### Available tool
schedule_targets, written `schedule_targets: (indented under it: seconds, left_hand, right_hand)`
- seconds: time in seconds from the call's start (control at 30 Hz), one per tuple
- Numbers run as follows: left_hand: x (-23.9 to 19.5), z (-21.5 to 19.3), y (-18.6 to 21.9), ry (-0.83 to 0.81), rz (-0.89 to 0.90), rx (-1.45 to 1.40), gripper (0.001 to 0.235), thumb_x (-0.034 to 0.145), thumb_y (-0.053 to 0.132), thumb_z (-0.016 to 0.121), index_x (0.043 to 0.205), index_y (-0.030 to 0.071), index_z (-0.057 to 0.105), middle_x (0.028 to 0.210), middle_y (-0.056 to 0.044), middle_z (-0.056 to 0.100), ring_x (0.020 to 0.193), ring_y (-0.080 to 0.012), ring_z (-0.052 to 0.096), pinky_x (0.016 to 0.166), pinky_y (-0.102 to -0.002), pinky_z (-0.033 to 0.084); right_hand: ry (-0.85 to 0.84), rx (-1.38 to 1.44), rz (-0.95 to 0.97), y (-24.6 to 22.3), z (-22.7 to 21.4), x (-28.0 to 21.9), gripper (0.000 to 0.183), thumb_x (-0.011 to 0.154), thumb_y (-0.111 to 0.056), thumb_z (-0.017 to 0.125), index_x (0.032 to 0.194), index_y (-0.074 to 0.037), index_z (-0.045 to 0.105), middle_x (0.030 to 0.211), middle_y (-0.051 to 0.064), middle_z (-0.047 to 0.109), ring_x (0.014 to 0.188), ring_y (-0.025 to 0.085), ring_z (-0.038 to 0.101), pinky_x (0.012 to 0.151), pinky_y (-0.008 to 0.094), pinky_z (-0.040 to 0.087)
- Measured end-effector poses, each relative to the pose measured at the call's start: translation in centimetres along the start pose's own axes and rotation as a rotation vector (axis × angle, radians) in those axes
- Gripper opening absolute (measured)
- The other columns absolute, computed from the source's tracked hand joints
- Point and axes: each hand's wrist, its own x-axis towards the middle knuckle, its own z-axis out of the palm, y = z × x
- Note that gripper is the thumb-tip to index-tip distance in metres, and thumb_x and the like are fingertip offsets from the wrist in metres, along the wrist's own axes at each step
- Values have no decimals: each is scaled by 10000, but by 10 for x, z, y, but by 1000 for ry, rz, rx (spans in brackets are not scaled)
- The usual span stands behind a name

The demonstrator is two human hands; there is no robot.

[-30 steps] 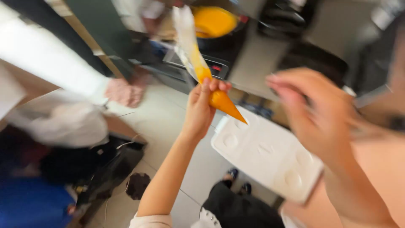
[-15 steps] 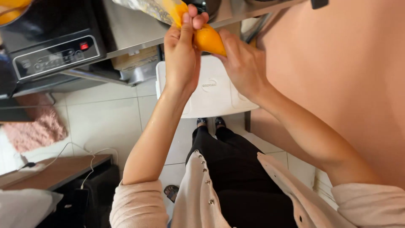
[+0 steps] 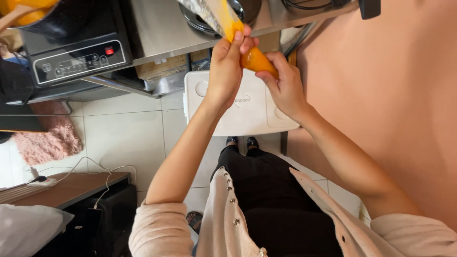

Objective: The person pours a yellow liquid from a plastic bottle into a piping bag, then twists and seals the bag. They place the bag on a tray and proceed to rinse the empty bottle under running water in the sink.

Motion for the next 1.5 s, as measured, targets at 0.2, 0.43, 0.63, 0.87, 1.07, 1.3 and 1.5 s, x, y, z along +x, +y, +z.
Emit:
schedule_targets:
  seconds: [0.2,0.43,0.63,0.87,1.07,1.3,1.5]
  left_hand:
    - [-22,-14,-14,-5,-13,59,279,1185,246,431,1111,38,603,775,56,460,793,-109,478,739,-269,399]
    - [-26,12,22,-101,-127,760,317,1059,257,444,921,31,618,688,-24,611,610,-126,576,593,-308,464]
    - [-17,-10,45,-163,-42,591,349,1121,310,445,972,32,595,747,-78,569,680,-174,535,632,-335,459]
    - [32,-17,54,-369,873,1353,238,900,53,610,1139,66,610,1126,-62,666,1145,-266,582,935,-372,560]
    - [52,43,53,-224,930,1360,294,908,-1,680,1196,37,637,1182,-83,661,1113,-251,611,934,-335,575]
    - [0,63,91,-523,-77,537,258,927,-89,557,1107,39,690,1060,-84,727,838,-283,740,742,-313,621]
    - [-7,-5,86,-631,431,846,254,872,-125,709,1066,39,702,1229,-83,618,1124,-243,718,970,-312,611]
  right_hand:
    - [-380,654,-234,-78,-35,51,706,917,-371,821,1432,-97,422,1325,-20,587,1219,132,568,1076,325,466]
    - [-438,1127,148,-47,-32,89,276,1144,-368,620,1150,-102,545,778,-46,427,742,108,437,850,327,459]
    - [-190,1049,15,-46,-44,65,280,1147,-391,544,1033,-138,508,1033,-8,523,894,81,496,857,243,424]
    - [147,984,103,-41,-68,21,102,1083,-100,700,1173,-93,654,1093,33,650,968,135,660,873,282,621]
    - [127,1518,321,18,-10,-15,189,996,-18,711,1152,-103,647,1057,52,670,1016,160,692,904,211,605]
    - [-64,1816,107,-4,-47,25,288,911,-111,777,1150,21,688,1007,123,694,790,156,642,645,254,578]
    - [-79,284,17,-76,-37,24,53,969,42,737,978,6,699,908,8,690,834,74,668,759,221,557]
